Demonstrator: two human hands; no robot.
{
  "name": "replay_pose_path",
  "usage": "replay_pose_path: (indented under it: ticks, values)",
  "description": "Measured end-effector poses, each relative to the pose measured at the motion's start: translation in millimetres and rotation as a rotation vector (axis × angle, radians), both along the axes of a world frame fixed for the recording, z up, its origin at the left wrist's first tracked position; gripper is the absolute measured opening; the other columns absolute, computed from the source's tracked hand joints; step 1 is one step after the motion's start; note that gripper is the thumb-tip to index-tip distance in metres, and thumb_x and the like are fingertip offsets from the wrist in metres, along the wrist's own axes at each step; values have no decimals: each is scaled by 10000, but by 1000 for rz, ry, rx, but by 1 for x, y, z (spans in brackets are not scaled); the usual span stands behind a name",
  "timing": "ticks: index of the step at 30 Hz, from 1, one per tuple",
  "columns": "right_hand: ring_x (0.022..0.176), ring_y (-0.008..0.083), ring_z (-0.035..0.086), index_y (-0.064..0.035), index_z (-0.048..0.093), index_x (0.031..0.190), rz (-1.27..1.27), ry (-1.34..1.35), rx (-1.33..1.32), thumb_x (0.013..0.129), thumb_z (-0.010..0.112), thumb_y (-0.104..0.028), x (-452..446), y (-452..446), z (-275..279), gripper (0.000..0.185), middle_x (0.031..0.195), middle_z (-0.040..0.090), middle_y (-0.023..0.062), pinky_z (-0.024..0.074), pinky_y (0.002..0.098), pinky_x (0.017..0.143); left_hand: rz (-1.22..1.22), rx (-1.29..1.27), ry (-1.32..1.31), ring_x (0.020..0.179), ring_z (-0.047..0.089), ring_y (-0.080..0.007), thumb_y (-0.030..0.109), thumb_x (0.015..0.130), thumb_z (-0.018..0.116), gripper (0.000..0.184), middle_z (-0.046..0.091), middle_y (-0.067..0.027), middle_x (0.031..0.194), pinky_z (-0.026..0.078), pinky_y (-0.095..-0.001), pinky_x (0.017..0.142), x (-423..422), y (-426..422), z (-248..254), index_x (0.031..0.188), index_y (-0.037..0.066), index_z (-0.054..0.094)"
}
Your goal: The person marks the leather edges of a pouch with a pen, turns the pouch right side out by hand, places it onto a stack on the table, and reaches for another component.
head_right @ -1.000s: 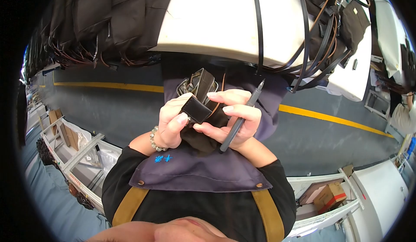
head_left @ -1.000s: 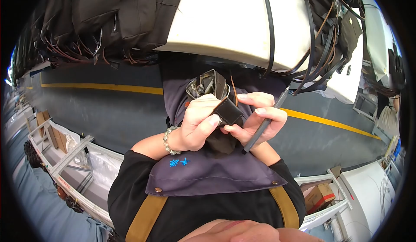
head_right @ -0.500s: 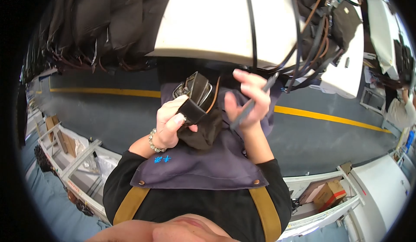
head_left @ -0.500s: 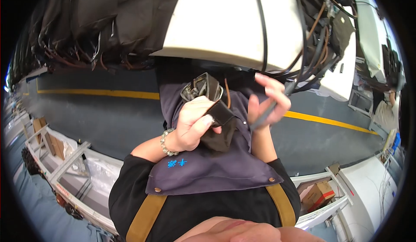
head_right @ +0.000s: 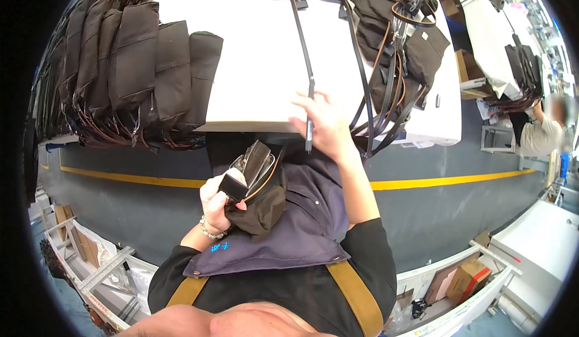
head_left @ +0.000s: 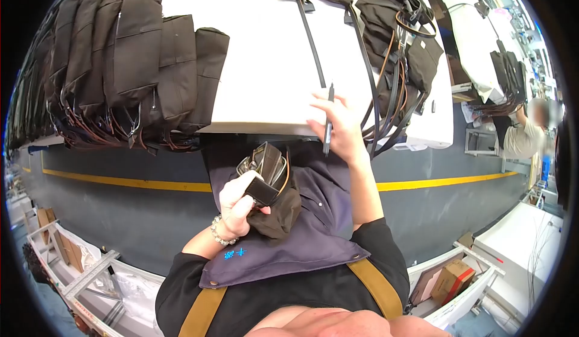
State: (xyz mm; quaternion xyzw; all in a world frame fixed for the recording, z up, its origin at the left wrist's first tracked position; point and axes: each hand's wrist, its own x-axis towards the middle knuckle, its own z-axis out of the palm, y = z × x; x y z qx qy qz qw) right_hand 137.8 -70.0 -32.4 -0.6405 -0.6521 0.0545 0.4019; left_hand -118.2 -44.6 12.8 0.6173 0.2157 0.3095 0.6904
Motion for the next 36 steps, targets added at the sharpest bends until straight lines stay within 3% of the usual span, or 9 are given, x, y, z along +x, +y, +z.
replay_pose_path:
  ticks: [7, 13, 20, 23, 25, 28, 32, 35, 36]
  values:
    - [978, 249, 558, -75, 605, 972, 487, 367, 60, 671, 735, -120, -44, -6, 23, 331, 1055, 637, 76, 419, 365, 860, 47, 282, -404, 472, 471, -193, 228, 785, 424, 334, 526, -47, 513, 420, -334, 545, 10, 28, 22, 550, 24, 545]
    - [845, 222, 605, -87, 585, 880, 378, 302, 359, 747, 667, -146, -71, -11, 18, 167, 935, 659, 73, 422, 402, 877, 63, 317, -502, 439, 457, -187, 223, 782, 418, 332, 514, -45, 501, 423, -343, 550, 12, 28, 31, 537, 31, 536]
    - [956, 306, 563, -66, 555, 951, 386, 437, 427, 801, 611, -236, -93, 7, 18, 233, 1075, 618, 176, 376, 453, 926, 43, 333, -539, 430, 455, -189, 230, 768, 410, 328, 514, -51, 500, 429, -342, 548, 7, 26, 35, 545, 15, 518]
    - [799, 299, 586, -46, 531, 896, 619, 662, 341, 795, 609, -256, -96, 24, 11, 246, 846, 618, 130, 423, 448, 871, 27, 353, -550, 443, 457, -201, 228, 765, 405, 322, 503, -61, 498, 428, -343, 546, 9, 25, 32, 552, 17, 521]
    - [580, 210, 525, -6, 513, 763, 622, 680, 368, 827, 549, -255, -98, 28, 5, 259, 661, 536, 97, 492, 406, 699, -7, 341, -541, 490, 476, -219, 324, 834, 384, 435, 498, -65, 516, 425, -349, 556, 7, 23, 30, 565, 18, 536]
    - [467, 189, 461, -13, 479, 654, 628, 687, 480, 834, 530, -221, -100, 29, 9, 281, 534, 473, 71, 462, 347, 524, -118, 415, -493, 542, 495, -235, 532, 887, 312, 640, 520, -65, 579, 423, -345, 569, 0, 24, 26, 619, 11, 571]
    - [463, 199, 442, -4, 476, 648, 671, 563, 640, 837, 527, -214, -84, 35, 21, 287, 538, 475, 84, 452, 337, 516, -199, 539, -478, 704, 578, -245, 727, 805, 263, 833, 575, -105, 734, 452, -349, 664, -8, 27, 21, 812, -22, 627]
    - [454, 190, 426, 3, 467, 652, 747, 436, 688, 841, 505, -204, -66, 49, 32, 284, 532, 458, 77, 447, 342, 498, -112, 480, -406, 800, 586, -248, 743, 796, 249, 867, 593, -128, 850, 459, -350, 730, -12, 33, 21, 882, -32, 627]
    - [452, 191, 424, 4, 464, 652, 750, 412, 685, 836, 498, -195, -60, 52, 32, 273, 532, 452, 75, 446, 343, 492, -77, 490, -293, 844, 574, -243, 646, 820, 301, 749, 587, -129, 888, 448, -345, 761, -11, 37, 23, 923, -29, 609]
